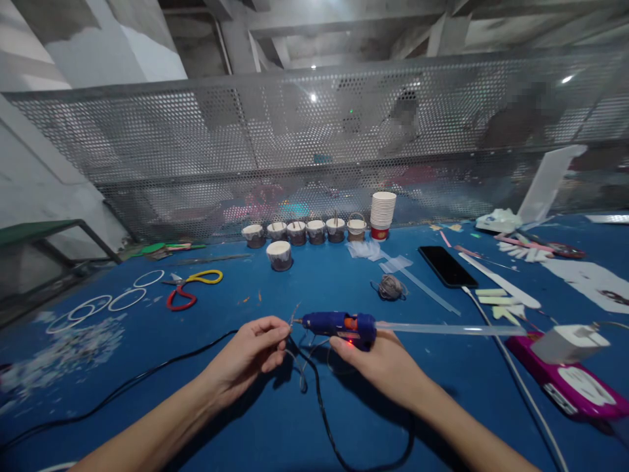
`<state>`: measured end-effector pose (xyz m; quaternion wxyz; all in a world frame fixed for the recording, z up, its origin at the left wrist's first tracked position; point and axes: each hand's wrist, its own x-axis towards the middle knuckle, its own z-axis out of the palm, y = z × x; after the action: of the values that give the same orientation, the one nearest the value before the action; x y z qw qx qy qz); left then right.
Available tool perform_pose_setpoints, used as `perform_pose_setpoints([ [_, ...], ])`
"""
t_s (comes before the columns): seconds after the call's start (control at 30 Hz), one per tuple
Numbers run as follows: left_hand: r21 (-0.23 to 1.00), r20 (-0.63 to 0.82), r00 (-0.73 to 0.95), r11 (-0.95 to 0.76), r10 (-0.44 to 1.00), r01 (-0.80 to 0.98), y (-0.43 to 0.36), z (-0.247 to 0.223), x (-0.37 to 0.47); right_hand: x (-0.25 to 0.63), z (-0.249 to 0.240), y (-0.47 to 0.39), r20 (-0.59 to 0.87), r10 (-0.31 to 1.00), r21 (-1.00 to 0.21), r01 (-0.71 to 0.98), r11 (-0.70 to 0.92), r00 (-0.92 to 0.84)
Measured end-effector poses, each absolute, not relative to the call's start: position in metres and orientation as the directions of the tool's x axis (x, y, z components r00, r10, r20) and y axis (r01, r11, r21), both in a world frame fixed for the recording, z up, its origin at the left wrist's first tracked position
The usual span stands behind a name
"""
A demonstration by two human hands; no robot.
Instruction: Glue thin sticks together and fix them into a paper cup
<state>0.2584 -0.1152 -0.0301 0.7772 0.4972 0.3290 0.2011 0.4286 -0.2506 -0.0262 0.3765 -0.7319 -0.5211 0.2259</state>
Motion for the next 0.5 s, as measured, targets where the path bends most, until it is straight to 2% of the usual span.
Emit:
perform_pose_setpoints([
  [0.2,0.911,-0.309,0.691,0.411,0.654,0.019,-0.1164,-0.0294,0.259,0.4277,-0.0254,-0.2494,0.094,0.936,-0.798,0.588,-0.133,0.339],
  [0.5,0.911,-0.314,0.685,0.412,0.658,0.021,-0.1178,-0.0279,0.2591,0.4294,-0.0295,-0.2486,0.059,0.928,-0.79,0.586,-0.181,0.367],
])
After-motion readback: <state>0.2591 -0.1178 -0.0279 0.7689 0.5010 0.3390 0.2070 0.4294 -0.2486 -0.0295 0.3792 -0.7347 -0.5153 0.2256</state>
